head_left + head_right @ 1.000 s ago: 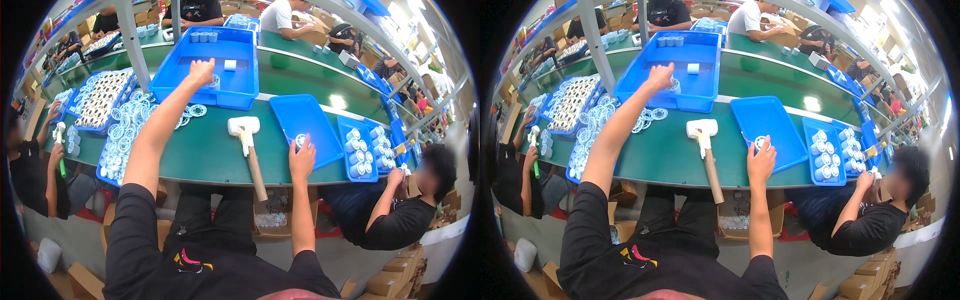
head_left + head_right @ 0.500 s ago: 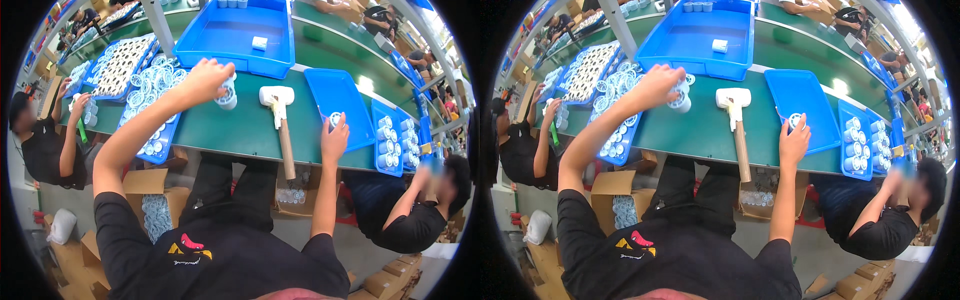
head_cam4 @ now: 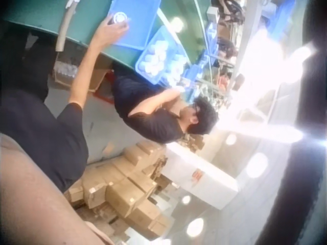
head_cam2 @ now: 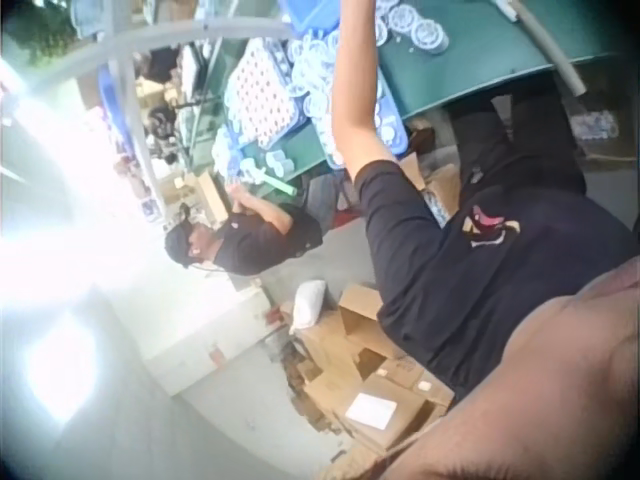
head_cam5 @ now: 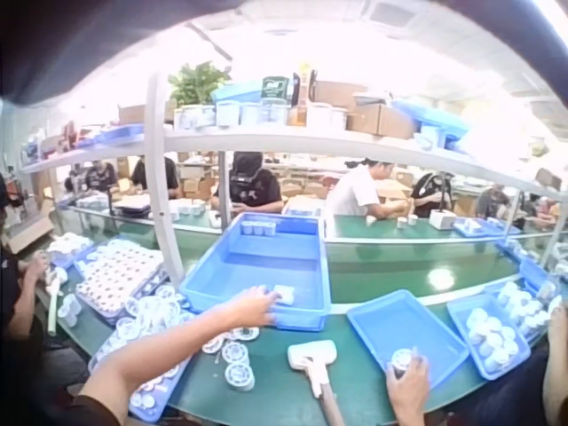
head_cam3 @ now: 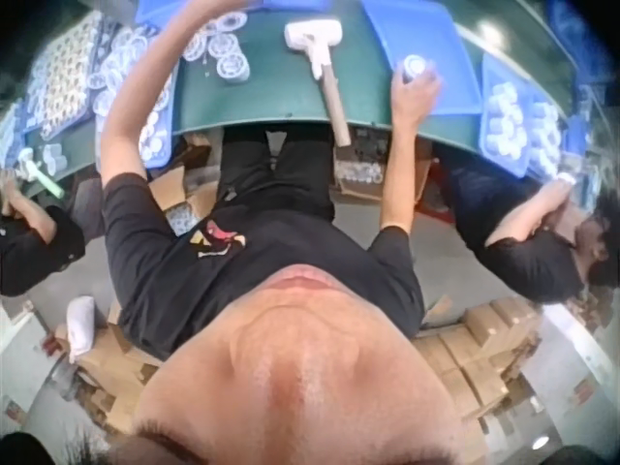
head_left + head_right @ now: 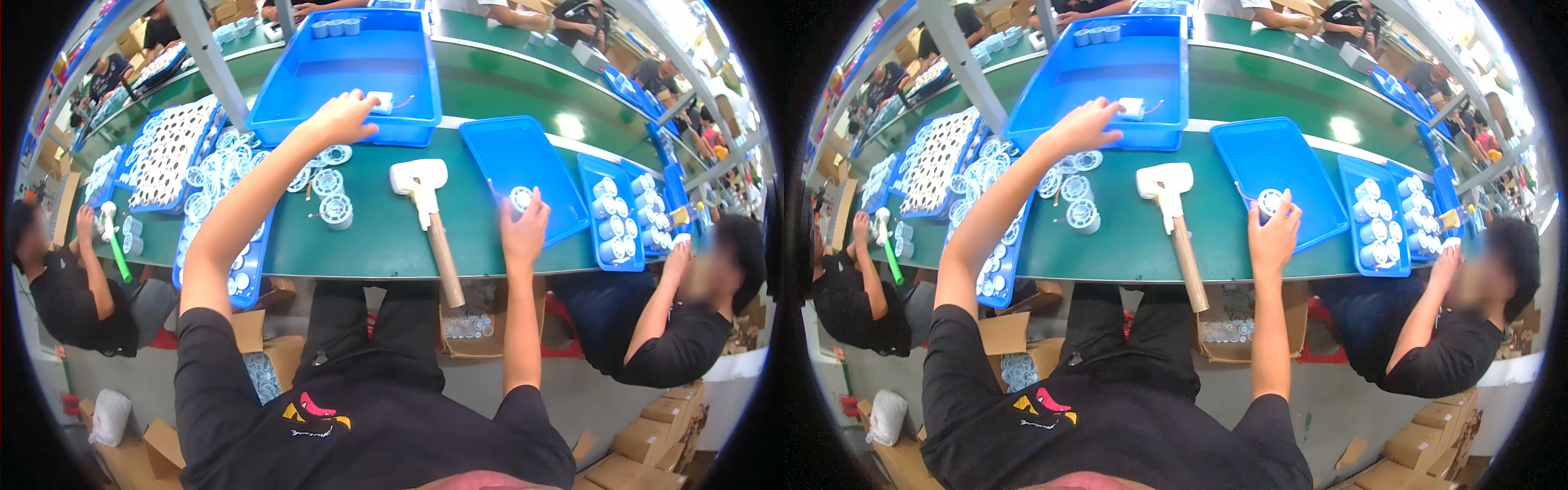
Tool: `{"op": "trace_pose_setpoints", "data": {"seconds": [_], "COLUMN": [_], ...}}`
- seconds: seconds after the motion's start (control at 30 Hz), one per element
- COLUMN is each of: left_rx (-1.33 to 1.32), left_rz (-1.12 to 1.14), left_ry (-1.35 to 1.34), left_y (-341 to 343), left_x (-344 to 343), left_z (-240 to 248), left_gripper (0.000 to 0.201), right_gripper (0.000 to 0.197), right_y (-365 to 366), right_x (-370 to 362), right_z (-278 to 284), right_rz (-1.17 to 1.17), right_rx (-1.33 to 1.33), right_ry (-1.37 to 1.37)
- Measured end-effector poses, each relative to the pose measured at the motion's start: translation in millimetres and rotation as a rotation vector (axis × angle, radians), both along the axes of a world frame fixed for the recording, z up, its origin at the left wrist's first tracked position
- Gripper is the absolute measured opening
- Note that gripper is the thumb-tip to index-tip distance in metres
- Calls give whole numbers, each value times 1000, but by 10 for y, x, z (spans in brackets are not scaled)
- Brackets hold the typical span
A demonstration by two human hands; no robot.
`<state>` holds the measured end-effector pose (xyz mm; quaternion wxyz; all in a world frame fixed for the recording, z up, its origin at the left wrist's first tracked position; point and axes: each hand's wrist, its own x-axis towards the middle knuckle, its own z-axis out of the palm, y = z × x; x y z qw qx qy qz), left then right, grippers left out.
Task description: Assembling small circular electronic parts by tapping them together with a mallet on a factory production line.
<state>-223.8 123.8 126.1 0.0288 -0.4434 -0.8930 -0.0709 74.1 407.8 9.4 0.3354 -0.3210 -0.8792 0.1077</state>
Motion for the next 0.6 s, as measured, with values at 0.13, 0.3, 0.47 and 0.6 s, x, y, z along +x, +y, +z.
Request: {"op": "trace_pose_setpoints", "data": {"seconds": [0.13, 0.3, 0.47, 0.6], "left_rx": [95, -83, 63, 437], "left_rz": [53, 105, 183, 22], "left_ry": [-54, -144, 116, 131], "left_y": [537, 581, 446, 155], "left_x": [-842, -1348, -1318, -1074], "left_z": [-472, -866, -831, -402], "left_gripper": [62, 77, 67, 59], "right_gripper": [84, 87, 84, 80], "right_y": [27, -37, -48, 21], "right_x": [-39, -93, -49, -22], "right_z": [-20, -9, 7, -8], "right_rz": [19, 60, 68, 82], "right_rx": [-7, 11, -6, 23], "right_ry": [43, 127, 146, 156]}}
